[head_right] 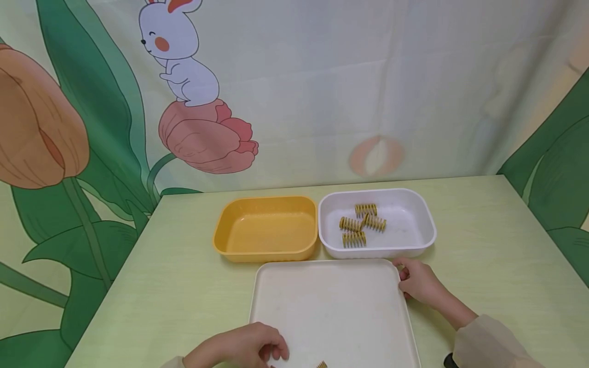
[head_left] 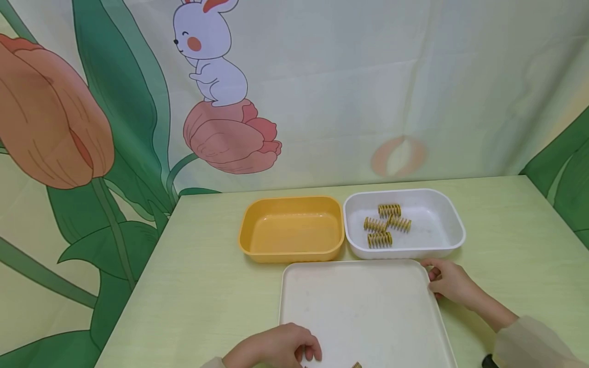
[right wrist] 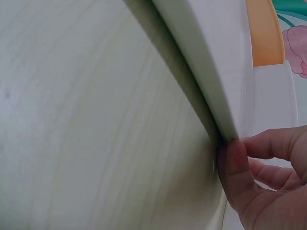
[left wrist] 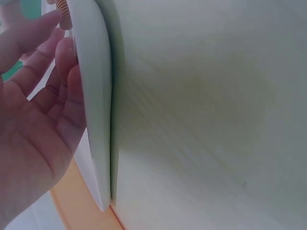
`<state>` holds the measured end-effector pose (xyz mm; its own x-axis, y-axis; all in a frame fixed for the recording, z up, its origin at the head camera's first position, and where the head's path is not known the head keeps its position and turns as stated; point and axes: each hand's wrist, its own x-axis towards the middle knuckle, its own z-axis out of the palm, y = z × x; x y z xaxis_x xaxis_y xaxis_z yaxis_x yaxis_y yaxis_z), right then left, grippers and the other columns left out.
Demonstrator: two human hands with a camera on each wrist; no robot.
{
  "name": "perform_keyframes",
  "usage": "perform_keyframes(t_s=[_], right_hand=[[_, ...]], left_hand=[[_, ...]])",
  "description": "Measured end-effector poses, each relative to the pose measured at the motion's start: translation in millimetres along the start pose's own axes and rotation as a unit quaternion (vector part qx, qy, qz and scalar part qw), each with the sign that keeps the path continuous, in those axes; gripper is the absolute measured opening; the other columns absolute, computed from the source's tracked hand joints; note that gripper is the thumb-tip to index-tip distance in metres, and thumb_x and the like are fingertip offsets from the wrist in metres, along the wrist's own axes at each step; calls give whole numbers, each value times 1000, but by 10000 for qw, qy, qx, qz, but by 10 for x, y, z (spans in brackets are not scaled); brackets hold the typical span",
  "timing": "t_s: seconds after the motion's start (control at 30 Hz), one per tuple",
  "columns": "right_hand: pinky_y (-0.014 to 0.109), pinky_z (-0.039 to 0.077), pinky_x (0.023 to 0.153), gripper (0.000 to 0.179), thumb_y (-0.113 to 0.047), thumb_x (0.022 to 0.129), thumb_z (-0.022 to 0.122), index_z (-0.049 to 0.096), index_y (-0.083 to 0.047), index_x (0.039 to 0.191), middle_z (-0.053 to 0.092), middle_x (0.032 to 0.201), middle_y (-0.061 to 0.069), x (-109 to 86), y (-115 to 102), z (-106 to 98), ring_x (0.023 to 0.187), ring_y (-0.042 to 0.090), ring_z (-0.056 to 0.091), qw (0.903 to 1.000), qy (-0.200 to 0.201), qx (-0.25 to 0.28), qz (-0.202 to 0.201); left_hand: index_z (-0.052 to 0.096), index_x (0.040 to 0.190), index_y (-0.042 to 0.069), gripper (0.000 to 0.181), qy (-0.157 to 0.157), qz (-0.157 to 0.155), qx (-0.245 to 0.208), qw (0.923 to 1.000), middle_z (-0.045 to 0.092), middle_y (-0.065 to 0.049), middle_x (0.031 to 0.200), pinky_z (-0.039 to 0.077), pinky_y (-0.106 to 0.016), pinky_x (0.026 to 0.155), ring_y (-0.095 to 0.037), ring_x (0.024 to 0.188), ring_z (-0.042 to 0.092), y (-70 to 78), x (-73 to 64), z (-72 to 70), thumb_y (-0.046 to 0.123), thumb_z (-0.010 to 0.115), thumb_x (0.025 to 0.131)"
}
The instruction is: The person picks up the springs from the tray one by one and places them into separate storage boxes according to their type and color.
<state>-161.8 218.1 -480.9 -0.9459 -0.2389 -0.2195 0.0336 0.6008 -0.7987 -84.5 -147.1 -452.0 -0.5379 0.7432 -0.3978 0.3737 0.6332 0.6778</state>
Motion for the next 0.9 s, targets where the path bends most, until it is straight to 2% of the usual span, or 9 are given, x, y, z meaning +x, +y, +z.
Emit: perform_keyframes(t_s=[0.2,0.37,0.5,0.67,0.8,0.9], right_hand=[[26,45,46,47,8,68,54,46,9,114,49,77,11,-2,0,0,55,14,49,10000,10,-30,-4],[25,45,46,47,8,68,55,47,9,115,50,77,10,0,6,1,56,14,50,10000,31,-67,-8],[26,46,46,48,8,68,55,46,9,115,50,77,10,0,8,1,56,14,50,10000,32,-64,9],[26,46,46,48,7,68,55,46,9,115,50,77,10,-3,5,1,56,15,50,10000,30,-68,20],[26,46,47,47,7,69,55,46,9,115,50,78,10,-4,1,-1,57,15,50,10000,16,-73,6],[26,46,47,47,7,69,54,46,9,115,50,78,10,-5,1,-5,57,14,50,10000,2,-72,21]], left_hand=[[63,89,16,30,80,16,214,9997,53,10,71,38,-11,57,5,59,40,1,-12,20,-5,59,67],[64,86,15,30,129,149,302,9993,54,10,71,40,-10,58,6,61,42,1,-13,29,-8,57,68],[64,87,16,23,147,193,335,9991,54,10,71,40,-10,60,6,62,43,-4,-15,39,0,61,71],[64,85,20,14,250,30,367,9990,54,13,73,40,-12,61,5,64,44,-14,-12,55,14,65,73],[64,82,22,12,363,-43,341,9987,57,14,74,41,-12,61,5,65,47,-22,-13,74,14,64,74],[65,82,22,12,446,35,397,9982,59,13,76,41,-12,62,6,65,48,-31,-10,83,13,63,74]])
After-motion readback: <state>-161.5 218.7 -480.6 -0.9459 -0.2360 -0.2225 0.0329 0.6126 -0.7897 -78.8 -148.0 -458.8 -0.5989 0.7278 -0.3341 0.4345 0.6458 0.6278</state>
